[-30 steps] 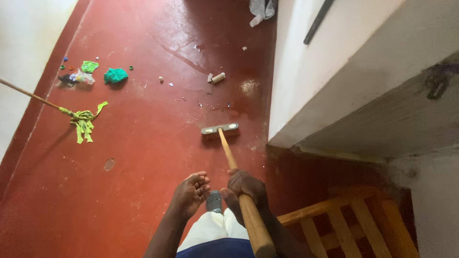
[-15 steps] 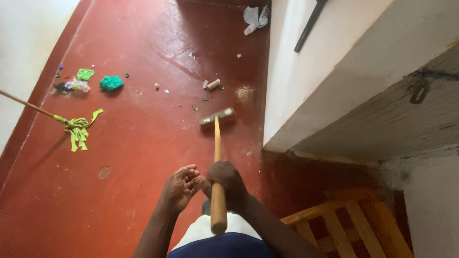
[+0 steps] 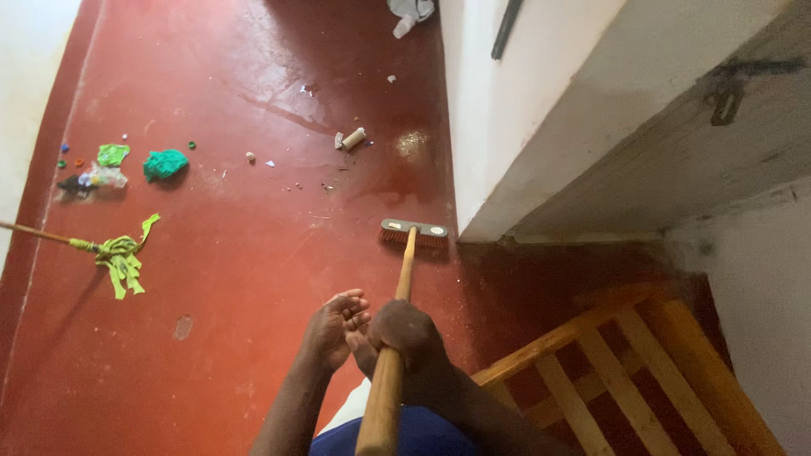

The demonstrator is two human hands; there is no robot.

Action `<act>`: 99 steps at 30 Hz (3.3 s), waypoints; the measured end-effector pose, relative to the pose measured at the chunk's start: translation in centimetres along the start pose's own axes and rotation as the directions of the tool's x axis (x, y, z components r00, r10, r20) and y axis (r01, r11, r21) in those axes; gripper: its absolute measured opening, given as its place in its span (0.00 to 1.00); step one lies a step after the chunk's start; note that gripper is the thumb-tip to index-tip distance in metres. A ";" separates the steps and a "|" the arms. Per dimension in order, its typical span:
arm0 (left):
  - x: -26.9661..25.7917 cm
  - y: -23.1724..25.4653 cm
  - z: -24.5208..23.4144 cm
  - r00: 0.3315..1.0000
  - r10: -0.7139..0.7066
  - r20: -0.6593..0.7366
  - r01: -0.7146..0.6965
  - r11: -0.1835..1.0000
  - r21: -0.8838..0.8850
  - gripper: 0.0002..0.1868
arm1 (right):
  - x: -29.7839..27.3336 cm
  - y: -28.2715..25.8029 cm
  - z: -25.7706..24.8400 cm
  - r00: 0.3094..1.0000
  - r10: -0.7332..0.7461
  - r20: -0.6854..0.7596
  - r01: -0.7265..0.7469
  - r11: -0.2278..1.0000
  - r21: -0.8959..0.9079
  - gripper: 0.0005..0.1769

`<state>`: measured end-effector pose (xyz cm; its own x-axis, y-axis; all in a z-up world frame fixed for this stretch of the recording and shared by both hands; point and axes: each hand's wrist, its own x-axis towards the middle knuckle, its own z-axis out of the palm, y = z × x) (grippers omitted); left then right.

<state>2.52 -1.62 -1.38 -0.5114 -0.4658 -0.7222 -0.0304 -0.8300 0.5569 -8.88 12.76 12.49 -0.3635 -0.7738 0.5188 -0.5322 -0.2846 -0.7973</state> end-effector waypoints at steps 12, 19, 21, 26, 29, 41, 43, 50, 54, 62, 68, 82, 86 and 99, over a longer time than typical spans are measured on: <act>2.8 -1.2 1.9 0.971 -0.114 0.210 0.100 0.992 0.077 0.14 | -1.4 2.6 -1.8 0.987 -0.139 -0.080 0.135 0.989 -0.052 0.16; 0.5 -0.3 3.6 0.948 -0.164 0.273 0.126 0.981 0.150 0.12 | -2.9 -1.9 -0.5 0.972 0.070 -0.226 -0.070 0.998 0.010 0.15; 0.6 -0.7 3.5 0.946 -0.180 0.268 0.140 0.977 0.162 0.12 | -3.1 -2.6 -0.4 0.966 0.105 -0.238 -0.083 0.991 0.100 0.19; 0.8 -1.7 1.9 0.954 -0.192 0.232 0.144 0.967 0.209 0.13 | -4.2 -3.8 1.2 0.975 0.131 -0.181 -0.132 0.991 0.005 0.21; 0.6 -1.9 0.7 0.965 -0.176 0.195 0.138 0.971 0.197 0.13 | -5.2 -3.5 1.9 0.960 0.060 -0.272 -0.075 0.996 -0.042 0.20; 1.1 -0.9 -2.3 0.988 -0.101 0.114 0.086 0.988 0.129 0.13 | -4.7 -0.3 3.4 0.988 0.052 -0.146 -0.078 0.981 -0.180 0.13; 1.1 -0.5 -2.9 0.987 -0.095 0.127 0.091 0.995 0.032 0.13 | -3.5 -1.9 3.5 0.991 -0.015 -0.132 -0.006 0.988 -0.155 0.12; 0.2 0.9 -4.3 0.995 -0.067 0.069 0.067 0.998 0.008 0.14 | -3.0 -1.8 3.9 0.982 0.177 -0.068 -0.165 0.975 0.150 0.17; 0.3 1.3 -4.1 0.996 -0.075 0.044 0.074 0.997 0.012 0.14 | -3.9 2.5 3.7 0.995 0.075 -0.064 -0.070 0.994 0.079 0.18; -0.3 3.0 -5.7 0.998 -0.036 0.046 0.038 0.998 -0.054 0.13 | -2.3 4.1 5.2 0.988 0.123 -0.091 -0.132 0.985 -0.111 0.13; 0.2 3.4 -7.2 1.000 -0.017 -0.014 0.016 0.994 -0.107 0.14 | 1.4 0.8 3.1 0.986 0.156 -0.057 -0.157 0.987 -0.017 0.13; 1.2 5.1 -6.6 0.998 -0.005 -0.067 -0.001 0.996 -0.086 0.14 | 0.5 7.7 5.1 0.995 0.078 -0.067 -0.062 0.974 0.218 0.13; 0.4 6.1 -7.2 0.996 0.034 -0.080 -0.044 0.991 -0.128 0.14 | 0.9 8.8 6.0 0.995 0.096 0.008 -0.096 0.995 0.010 0.12; -0.8 4.8 -7.5 0.984 0.032 -0.176 -0.067 0.978 -0.196 0.14 | 2.6 6.9 5.5 0.981 0.192 -0.006 -0.177 0.915 0.363 0.12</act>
<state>9.23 -7.52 -1.17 -0.3528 -0.5386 -0.7651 0.1723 -0.8411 0.5127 -9.27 5.65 6.59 -0.4640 -0.8104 0.3576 -0.1450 -0.3288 -0.9332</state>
